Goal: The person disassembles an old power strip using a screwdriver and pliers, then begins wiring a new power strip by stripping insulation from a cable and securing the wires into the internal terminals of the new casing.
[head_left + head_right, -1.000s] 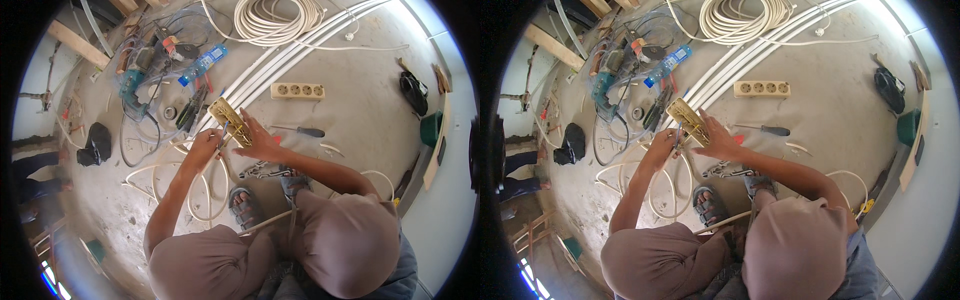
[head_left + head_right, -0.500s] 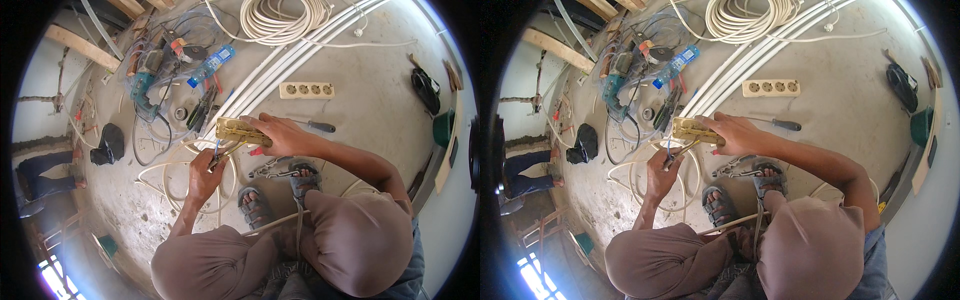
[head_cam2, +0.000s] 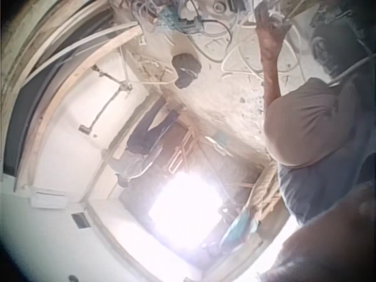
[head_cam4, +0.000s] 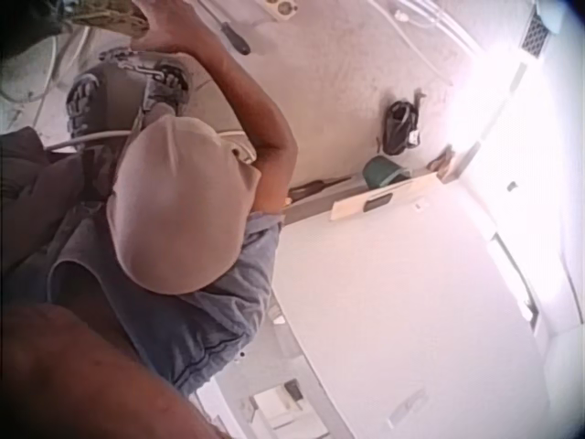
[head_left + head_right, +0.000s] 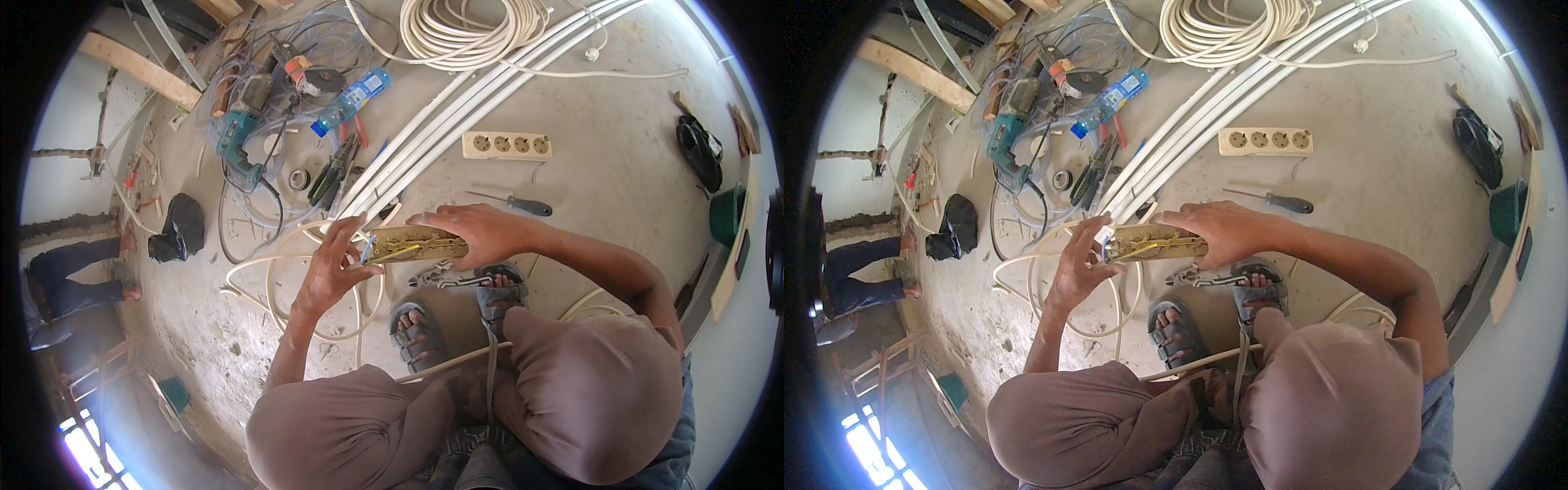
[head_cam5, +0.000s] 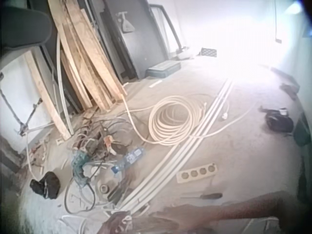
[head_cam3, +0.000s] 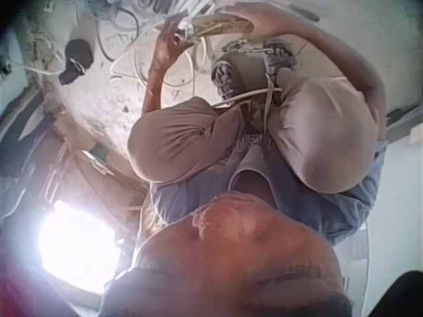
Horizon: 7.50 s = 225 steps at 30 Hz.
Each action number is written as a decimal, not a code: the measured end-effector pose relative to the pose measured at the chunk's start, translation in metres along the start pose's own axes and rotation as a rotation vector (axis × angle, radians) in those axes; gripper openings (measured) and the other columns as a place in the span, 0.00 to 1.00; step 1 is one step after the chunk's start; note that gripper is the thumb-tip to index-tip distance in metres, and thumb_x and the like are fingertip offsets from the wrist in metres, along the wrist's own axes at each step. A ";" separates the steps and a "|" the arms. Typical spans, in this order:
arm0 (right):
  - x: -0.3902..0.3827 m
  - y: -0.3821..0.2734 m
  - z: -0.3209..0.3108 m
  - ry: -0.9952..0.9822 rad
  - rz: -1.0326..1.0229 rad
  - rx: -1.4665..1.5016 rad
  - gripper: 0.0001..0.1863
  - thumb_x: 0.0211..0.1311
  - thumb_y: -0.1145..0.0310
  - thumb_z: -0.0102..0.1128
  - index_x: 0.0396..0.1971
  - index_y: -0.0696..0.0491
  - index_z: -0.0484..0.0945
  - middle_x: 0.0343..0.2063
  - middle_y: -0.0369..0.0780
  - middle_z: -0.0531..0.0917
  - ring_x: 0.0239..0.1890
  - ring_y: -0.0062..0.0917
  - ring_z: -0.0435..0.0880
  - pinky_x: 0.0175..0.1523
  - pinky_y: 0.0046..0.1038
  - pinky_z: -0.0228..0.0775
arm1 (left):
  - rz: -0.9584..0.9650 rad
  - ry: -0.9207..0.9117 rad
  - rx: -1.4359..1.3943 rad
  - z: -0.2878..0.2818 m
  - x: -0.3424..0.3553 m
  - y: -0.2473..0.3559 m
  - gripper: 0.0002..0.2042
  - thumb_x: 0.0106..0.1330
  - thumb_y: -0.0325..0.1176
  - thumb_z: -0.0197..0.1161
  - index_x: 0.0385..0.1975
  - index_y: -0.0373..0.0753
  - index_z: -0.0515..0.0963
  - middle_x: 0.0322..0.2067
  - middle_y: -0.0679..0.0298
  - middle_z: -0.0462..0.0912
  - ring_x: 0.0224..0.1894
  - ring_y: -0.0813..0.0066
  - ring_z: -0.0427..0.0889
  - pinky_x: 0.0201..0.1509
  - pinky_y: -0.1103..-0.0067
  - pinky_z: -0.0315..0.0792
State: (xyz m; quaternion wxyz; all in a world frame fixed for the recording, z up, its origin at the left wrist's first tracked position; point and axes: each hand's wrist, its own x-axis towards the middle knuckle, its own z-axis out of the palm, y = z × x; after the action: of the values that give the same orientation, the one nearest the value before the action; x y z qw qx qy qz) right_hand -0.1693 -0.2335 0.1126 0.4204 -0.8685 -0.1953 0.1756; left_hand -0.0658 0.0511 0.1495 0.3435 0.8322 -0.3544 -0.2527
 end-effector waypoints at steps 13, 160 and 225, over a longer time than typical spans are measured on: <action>0.029 -0.012 0.011 0.297 0.052 -0.110 0.31 0.49 0.53 0.69 0.53 0.49 0.74 0.38 0.45 0.81 0.44 0.43 0.82 0.49 0.45 0.68 | -0.098 0.015 -0.263 0.017 0.010 -0.004 0.25 0.62 0.21 0.68 0.58 0.33 0.68 0.43 0.58 0.84 0.44 0.76 0.83 0.52 0.77 0.78; 0.094 -0.063 -0.038 -0.175 -1.177 -0.616 0.04 0.55 0.63 0.61 0.29 0.42 0.82 0.30 0.32 0.82 0.41 0.29 0.82 0.38 0.33 0.77 | -0.478 -0.140 -1.260 0.076 -0.059 -0.019 0.16 0.65 0.29 0.58 0.52 0.39 0.65 0.44 0.47 0.80 0.47 0.63 0.84 0.43 0.69 0.82; -0.116 0.103 0.021 0.272 0.519 -0.465 0.23 0.58 0.66 0.64 0.53 0.56 0.73 0.47 0.47 0.75 0.54 0.42 0.75 0.56 0.43 0.69 | -0.135 0.245 -1.282 0.091 -0.063 -0.004 0.19 0.64 0.25 0.63 0.50 0.42 0.62 0.54 0.41 0.75 0.54 0.56 0.79 0.57 0.63 0.75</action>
State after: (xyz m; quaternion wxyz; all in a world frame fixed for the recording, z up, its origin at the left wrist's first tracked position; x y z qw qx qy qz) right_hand -0.2599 -0.3349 0.0348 0.1757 -0.9767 0.0541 0.1104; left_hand -0.1639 0.0653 0.0997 0.7925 0.5058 -0.0389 -0.3384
